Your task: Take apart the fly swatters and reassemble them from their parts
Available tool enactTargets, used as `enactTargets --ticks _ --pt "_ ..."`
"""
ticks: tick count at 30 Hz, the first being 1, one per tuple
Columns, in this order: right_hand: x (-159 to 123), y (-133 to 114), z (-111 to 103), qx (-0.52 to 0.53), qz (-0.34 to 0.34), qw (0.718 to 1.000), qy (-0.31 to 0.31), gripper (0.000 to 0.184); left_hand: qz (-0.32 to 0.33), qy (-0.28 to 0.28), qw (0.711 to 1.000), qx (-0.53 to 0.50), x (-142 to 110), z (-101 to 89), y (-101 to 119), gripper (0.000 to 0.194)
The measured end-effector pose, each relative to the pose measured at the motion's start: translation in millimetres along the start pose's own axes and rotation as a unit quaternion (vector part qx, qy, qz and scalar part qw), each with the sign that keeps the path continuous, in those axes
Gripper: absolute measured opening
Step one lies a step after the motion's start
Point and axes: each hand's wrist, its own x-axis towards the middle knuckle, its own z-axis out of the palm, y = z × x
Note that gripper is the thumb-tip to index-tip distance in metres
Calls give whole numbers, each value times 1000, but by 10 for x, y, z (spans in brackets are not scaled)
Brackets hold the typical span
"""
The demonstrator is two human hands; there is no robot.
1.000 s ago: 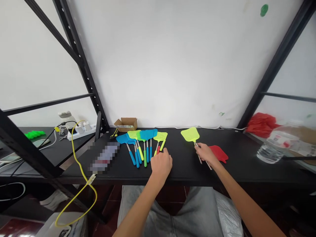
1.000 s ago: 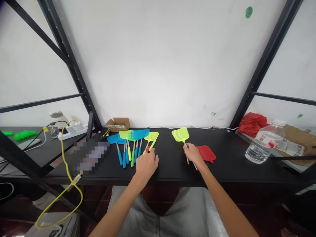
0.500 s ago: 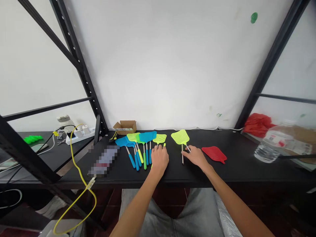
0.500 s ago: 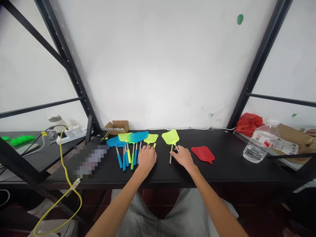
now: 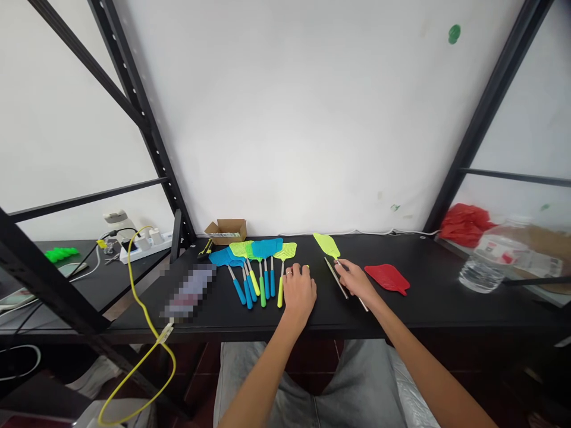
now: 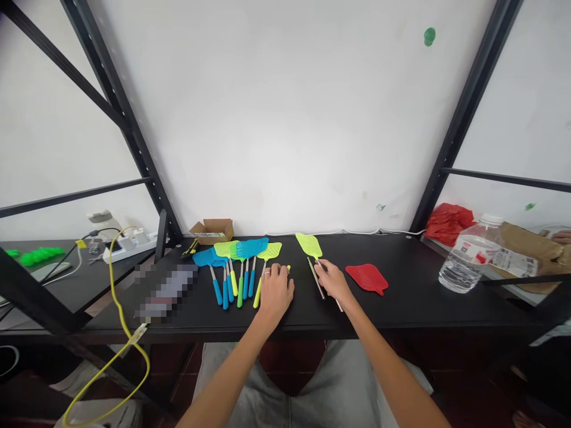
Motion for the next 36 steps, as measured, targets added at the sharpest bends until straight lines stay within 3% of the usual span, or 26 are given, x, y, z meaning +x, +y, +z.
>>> enactTargets --ticks 5,9,17,23,26,28,32,35,36 --pt "8 25 15 135 11 991 -13 41 -31 -12 997 -65 67 95 49 34" --pt "24 20 16 210 37 977 -4 35 -13 -22 992 -121 63 151 195 37" --pt "4 -20 -13 212 34 977 -1 32 -46 -33 989 -136 120 183 374 42" --pt "-17 12 -41 260 14 965 -20 38 -53 47 975 -213 178 87 368 38" --pt "-46 3 -28 265 -23 962 -63 39 -40 17 936 -351 300 26 403 38" --pt "-78 -54 -9 264 -52 960 -81 39 -36 -24 892 -450 397 20 445 44" --pt "-198 -291 13 352 -53 930 -88 38 -60 -32 803 -592 566 9 527 42" --pt "-334 -428 -31 444 -19 891 -95 37 -132 -20 715 -686 712 -133 449 40" --pt "-375 -431 -61 462 -7 882 -93 36 -175 9 687 -705 766 -208 383 39"
